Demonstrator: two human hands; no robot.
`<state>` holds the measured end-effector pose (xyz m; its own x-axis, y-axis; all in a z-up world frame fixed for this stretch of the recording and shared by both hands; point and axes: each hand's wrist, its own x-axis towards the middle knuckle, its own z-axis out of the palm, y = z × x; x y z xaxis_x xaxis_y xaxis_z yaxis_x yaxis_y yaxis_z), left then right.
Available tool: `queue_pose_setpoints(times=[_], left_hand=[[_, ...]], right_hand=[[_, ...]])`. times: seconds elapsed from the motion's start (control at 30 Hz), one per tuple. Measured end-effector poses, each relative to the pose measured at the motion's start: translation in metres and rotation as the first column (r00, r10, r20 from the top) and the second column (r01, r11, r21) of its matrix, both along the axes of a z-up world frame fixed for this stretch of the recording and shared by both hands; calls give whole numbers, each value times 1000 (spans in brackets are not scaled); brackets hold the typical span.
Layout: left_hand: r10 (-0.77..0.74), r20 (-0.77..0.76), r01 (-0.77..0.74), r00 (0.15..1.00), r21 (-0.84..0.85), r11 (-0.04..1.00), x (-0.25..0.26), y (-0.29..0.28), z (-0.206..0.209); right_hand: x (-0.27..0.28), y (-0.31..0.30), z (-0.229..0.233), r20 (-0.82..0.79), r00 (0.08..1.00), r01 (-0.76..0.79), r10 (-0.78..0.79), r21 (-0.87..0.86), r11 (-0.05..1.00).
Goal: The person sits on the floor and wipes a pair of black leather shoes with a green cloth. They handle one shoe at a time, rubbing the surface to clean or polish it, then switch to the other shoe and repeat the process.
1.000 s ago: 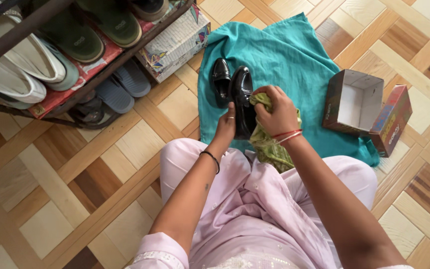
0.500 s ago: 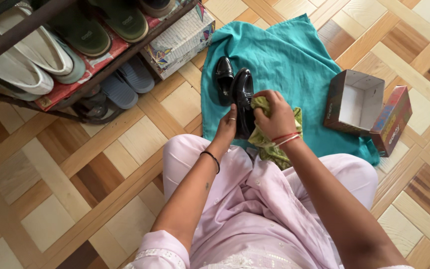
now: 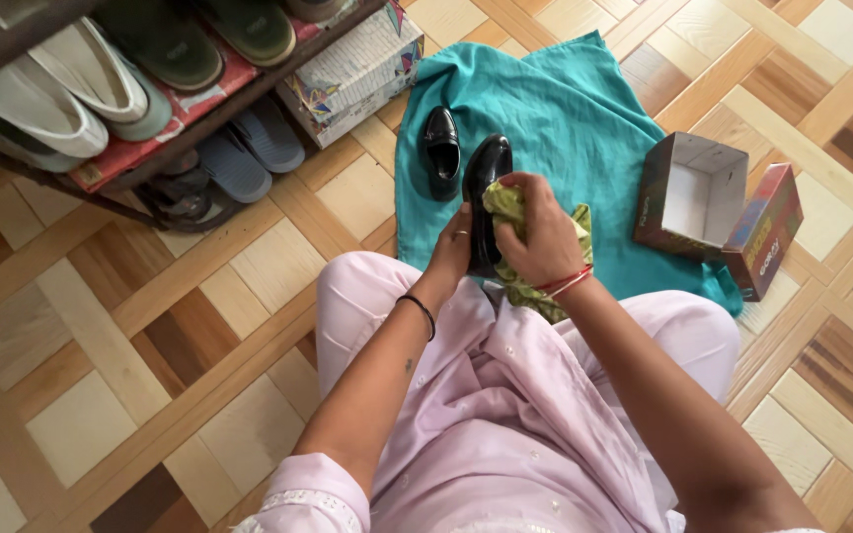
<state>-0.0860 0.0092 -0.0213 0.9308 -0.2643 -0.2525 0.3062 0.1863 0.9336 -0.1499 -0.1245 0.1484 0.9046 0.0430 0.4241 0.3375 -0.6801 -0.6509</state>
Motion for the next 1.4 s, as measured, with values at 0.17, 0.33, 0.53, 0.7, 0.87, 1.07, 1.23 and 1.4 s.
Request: queue_pose_setpoints(times=[0.17, 0.33, 0.53, 0.7, 0.87, 1.07, 1.23, 1.4], left_hand=[[-113, -127, 88, 985, -191, 978, -21, 1, 9], [-282, -250, 194, 926, -326, 925, -36, 5, 24], [-289, -389, 198, 875, -259, 945, -39, 4, 12], [-300, -365, 168, 881, -352, 921, -37, 8, 0], [-194, -342, 125, 919, -212, 969, -37, 1, -5], [-259, -339, 177, 904, -253, 951, -32, 2, -15], [-259, -388, 182, 885, -224, 957, -29, 1, -20], [-258, -367, 195, 894, -200, 960, -29, 1, -18]], right_hand=[[-11, -18, -28, -101, 993, 63, -68, -47, 997], [-17, -50, -64, -57, 998, 12, -16, -71, 997], [-26, -83, -123, -325, 864, 409, -384, 9, 913], [-15, -109, -136, -32, 798, 584, -601, 285, 760], [-22, -94, -116, 249, 866, 428, -434, 78, 900], [-28, -52, -105, 48, 996, -75, 77, -42, 996], [-12, -71, -129, -137, 990, 5, -14, -66, 998], [-5, -86, -132, -205, 947, 228, -247, -113, 967]])
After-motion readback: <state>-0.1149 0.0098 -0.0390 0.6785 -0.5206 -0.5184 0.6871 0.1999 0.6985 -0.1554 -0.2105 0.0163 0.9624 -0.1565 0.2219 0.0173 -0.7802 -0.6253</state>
